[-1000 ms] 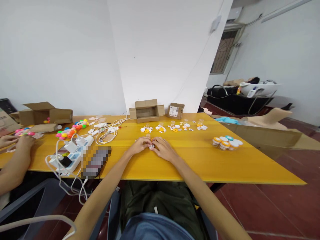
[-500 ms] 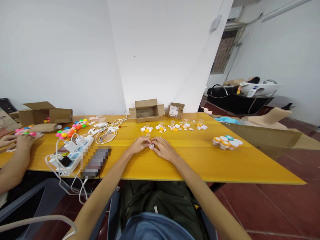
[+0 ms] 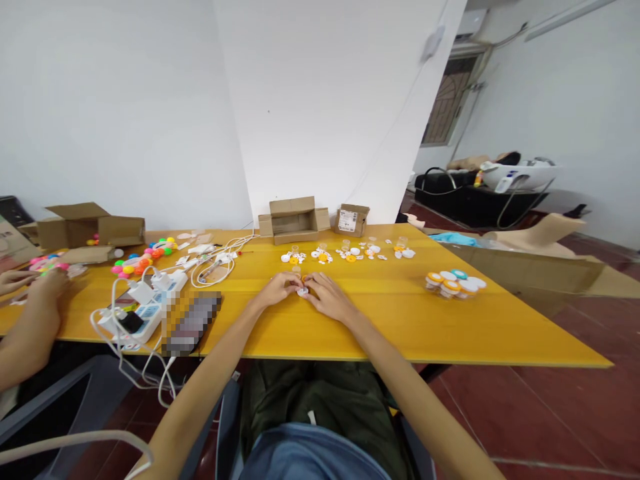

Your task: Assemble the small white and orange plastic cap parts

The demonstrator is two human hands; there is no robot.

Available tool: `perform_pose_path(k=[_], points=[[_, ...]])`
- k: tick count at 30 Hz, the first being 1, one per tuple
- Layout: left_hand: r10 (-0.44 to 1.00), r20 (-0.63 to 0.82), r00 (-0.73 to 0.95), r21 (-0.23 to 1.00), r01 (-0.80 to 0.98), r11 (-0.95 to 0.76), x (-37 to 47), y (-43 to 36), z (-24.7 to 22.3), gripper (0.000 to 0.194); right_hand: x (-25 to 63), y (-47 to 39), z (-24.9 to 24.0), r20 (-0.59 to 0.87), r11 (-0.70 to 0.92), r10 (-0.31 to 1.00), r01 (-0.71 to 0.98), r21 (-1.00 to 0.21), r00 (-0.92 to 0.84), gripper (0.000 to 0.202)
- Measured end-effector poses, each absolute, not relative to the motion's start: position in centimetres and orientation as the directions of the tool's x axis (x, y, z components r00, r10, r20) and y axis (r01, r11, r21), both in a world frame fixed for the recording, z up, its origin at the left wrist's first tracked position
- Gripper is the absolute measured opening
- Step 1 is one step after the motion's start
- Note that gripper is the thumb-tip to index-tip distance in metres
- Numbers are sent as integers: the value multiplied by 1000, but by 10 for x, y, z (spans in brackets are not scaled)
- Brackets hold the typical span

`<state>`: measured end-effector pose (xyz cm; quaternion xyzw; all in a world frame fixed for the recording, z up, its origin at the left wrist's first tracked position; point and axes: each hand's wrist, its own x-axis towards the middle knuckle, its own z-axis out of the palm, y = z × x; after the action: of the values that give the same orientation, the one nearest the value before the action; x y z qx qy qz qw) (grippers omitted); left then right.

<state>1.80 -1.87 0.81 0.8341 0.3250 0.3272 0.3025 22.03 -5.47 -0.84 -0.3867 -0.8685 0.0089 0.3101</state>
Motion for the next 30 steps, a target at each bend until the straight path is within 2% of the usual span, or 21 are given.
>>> perform_pose_path(k=[14, 30], points=[[715, 376, 590, 658, 374, -654, 17, -16, 4, 13, 220, -55, -8, 526, 705, 678, 657, -266, -514, 19], [714, 359, 601, 671, 366, -646, 14, -14, 1, 18, 220, -54, -10, 530, 706, 673, 662, -252, -516, 17]])
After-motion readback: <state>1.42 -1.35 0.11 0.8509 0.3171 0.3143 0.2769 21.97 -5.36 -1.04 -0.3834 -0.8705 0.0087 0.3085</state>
